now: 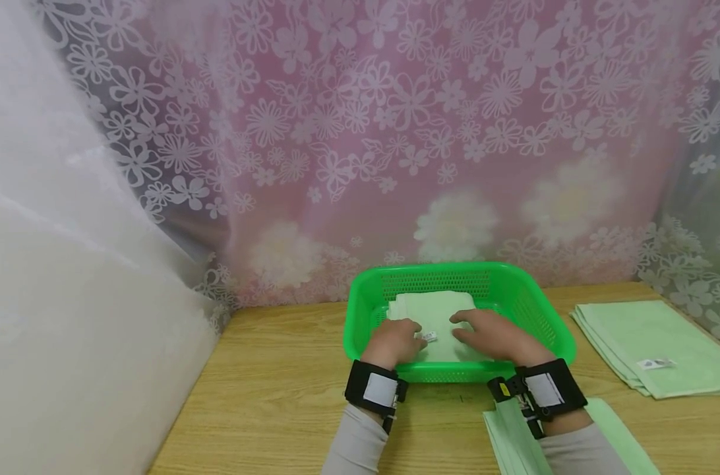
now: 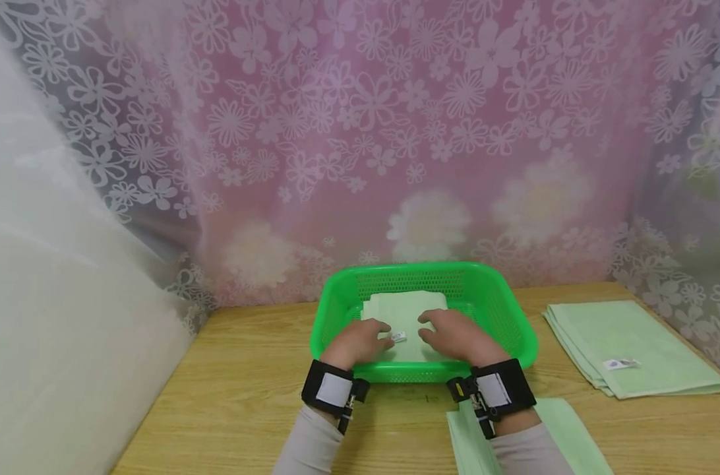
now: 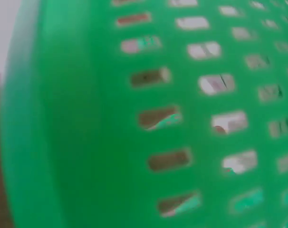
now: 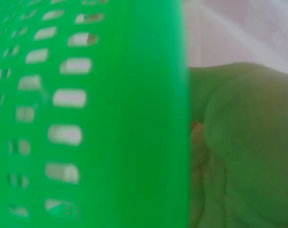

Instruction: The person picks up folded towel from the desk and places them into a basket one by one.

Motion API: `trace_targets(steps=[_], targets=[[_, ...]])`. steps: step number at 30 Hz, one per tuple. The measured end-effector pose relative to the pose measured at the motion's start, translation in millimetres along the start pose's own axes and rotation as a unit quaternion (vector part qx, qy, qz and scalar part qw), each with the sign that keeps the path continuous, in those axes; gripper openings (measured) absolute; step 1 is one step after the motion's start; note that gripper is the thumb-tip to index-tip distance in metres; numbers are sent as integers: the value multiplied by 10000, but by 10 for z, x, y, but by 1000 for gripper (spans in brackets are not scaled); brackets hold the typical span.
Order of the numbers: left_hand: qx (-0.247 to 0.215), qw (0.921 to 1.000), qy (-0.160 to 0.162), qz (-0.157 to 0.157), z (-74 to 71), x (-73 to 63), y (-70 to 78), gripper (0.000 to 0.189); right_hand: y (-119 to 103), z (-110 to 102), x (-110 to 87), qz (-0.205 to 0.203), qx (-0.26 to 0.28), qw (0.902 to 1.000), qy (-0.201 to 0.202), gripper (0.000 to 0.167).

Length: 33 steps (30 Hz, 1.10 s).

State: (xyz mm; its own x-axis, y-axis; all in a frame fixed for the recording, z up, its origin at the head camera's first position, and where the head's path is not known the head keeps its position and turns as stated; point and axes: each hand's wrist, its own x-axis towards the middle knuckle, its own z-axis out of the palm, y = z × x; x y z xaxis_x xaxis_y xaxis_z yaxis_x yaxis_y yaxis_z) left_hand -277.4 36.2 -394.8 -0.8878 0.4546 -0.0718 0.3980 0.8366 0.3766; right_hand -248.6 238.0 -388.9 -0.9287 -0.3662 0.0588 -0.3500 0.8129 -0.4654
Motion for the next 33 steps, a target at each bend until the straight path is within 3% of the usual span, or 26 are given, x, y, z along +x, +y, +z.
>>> trace_targets(steps=[6, 15, 33], targets=[[-317, 9980, -486, 247, 57, 46, 39, 35, -13, 105, 55, -46, -4, 9992, -402, 31], [-212, 9985, -452, 207, 88, 68, 47, 36, -37, 142, 49, 129, 117, 9977, -651, 31], [-341, 9986, -392, 124, 95, 71, 13, 38, 9, 196, 76, 6, 35, 9991, -415, 29]])
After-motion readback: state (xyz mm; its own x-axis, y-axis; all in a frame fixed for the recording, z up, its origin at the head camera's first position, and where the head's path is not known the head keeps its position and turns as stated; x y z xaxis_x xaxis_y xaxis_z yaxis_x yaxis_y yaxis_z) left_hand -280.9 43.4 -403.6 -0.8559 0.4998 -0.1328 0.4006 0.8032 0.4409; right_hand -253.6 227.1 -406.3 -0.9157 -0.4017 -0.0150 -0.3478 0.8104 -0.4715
